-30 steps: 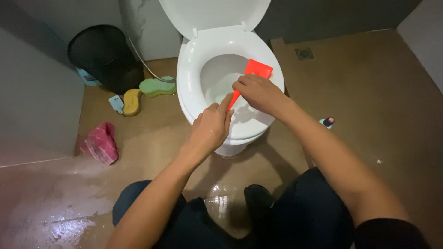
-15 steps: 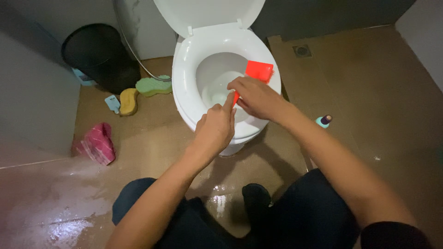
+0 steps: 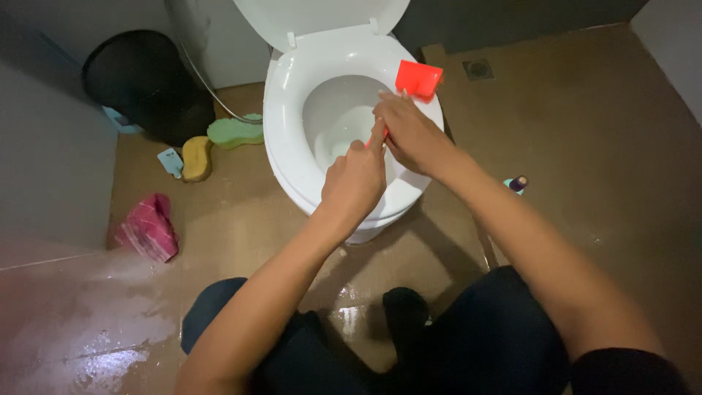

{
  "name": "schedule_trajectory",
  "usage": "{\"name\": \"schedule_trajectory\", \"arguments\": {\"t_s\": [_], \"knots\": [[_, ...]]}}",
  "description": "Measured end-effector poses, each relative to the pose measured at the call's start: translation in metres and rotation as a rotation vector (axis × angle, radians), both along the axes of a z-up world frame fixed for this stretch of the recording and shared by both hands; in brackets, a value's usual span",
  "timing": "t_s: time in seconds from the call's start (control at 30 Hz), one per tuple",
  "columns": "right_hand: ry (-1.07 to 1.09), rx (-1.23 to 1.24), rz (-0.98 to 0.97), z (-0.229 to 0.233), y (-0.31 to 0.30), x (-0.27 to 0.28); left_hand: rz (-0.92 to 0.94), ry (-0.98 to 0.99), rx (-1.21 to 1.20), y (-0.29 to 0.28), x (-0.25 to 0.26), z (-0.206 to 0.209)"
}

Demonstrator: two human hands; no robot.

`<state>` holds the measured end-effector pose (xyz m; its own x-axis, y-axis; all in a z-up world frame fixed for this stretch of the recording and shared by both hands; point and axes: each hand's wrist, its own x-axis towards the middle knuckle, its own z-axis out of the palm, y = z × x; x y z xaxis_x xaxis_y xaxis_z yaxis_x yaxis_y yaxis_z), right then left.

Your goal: The person cleans the inner rim and bowl of a toilet using a red scraper tool.

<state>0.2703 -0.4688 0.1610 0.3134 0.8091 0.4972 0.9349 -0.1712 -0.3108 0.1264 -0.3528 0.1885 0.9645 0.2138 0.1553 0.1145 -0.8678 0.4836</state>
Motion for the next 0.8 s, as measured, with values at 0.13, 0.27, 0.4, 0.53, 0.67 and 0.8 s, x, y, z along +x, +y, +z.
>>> {"name": "schedule_trajectory", "arguments": {"t_s": [0.13,0.27,0.4,0.53,0.67,0.8], "knots": [[-0.007,0.013,-0.01,0.002,0.0,0.008,-0.005,-0.06,0.043,-0.002,0.01,-0.002],[0.034,-0.015,-0.032,0.006,0.002,0.007,0.0,0.005,0.033,-0.002,0.011,0.005],[0.007,-0.03,-0.013,0.007,0.002,0.006,0.014,-0.004,0.012,-0.003,0.008,0.002],[0.06,-0.118,-0.058,0.018,-0.001,-0.007,0.002,-0.013,0.022,-0.004,-0.002,0.004],[0.08,-0.131,-0.055,0.032,-0.004,-0.026,-0.001,0.044,-0.011,-0.007,-0.019,0.014],[0.035,-0.266,-0.084,0.035,-0.002,-0.033,-0.007,0.03,-0.008,-0.008,-0.036,0.02]]}}
